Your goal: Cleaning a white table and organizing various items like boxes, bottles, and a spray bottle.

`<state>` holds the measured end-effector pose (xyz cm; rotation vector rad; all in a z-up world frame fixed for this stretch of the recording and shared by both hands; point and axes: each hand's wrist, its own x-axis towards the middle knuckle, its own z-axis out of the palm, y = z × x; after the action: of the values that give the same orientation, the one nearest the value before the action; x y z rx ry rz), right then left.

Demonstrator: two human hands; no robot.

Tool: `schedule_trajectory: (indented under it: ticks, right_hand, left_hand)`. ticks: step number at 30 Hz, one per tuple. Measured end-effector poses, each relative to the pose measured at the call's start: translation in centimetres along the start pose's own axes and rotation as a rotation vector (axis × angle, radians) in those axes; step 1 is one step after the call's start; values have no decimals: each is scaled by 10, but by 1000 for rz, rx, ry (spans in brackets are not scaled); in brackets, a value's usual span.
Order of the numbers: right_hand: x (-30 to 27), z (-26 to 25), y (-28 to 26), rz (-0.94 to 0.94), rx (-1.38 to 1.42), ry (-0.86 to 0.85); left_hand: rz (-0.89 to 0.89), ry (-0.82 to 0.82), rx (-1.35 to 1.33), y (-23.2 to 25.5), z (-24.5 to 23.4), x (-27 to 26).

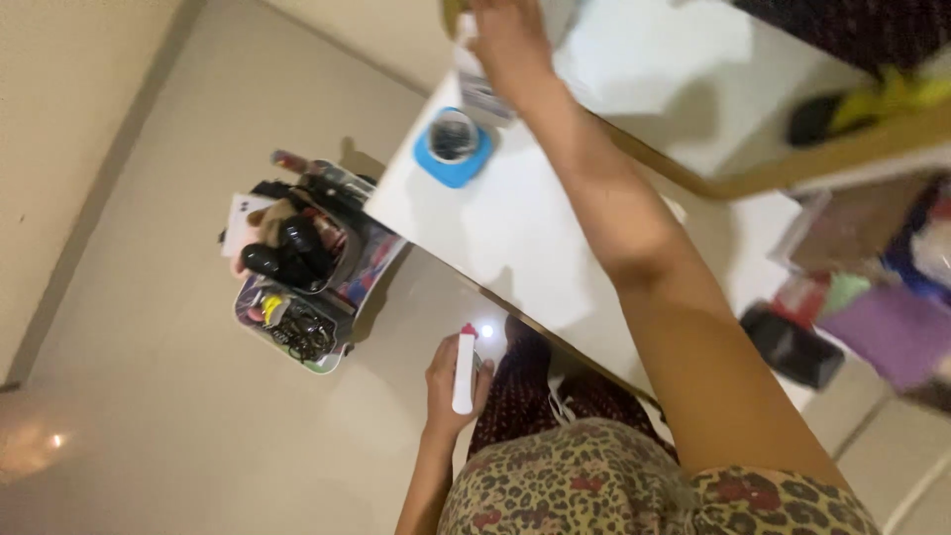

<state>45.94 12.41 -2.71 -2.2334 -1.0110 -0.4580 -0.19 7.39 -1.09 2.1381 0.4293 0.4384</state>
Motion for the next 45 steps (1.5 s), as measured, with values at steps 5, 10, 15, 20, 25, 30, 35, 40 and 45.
schedule_trajectory:
  ticks: [5,10,15,20,25,30,35,40,45]
  right_hand:
    - [-150,-156,-36,22,201,173]
    - [-344,-234,29,252,127,376]
    - [-486,-363,124,585,-266,879]
    - [-534,-427,144,606,-216,975]
    - [-546,-408,120,641,7,1058]
    - [-570,-409,106,799,-18,865]
    - [-574,-424,117,780,80,903]
    - [-548,-449,133,689,172,889]
    - [-511,-485,152,718,176,727]
  left_hand:
    - [41,-138,-52,8,26,8]
    - [28,-285,-111,46,56,22]
    - [199,-377,-122,79,96,26]
    - [273,-438,-180,109,144,35]
    - [289,-432,-168,105,199,48]
    - [240,-366,-152,101,235,64]
    - [245,-316,-155,82,260,65]
    - [495,-253,7,91,254,64]
    - [455,-444,240,99,206,76]
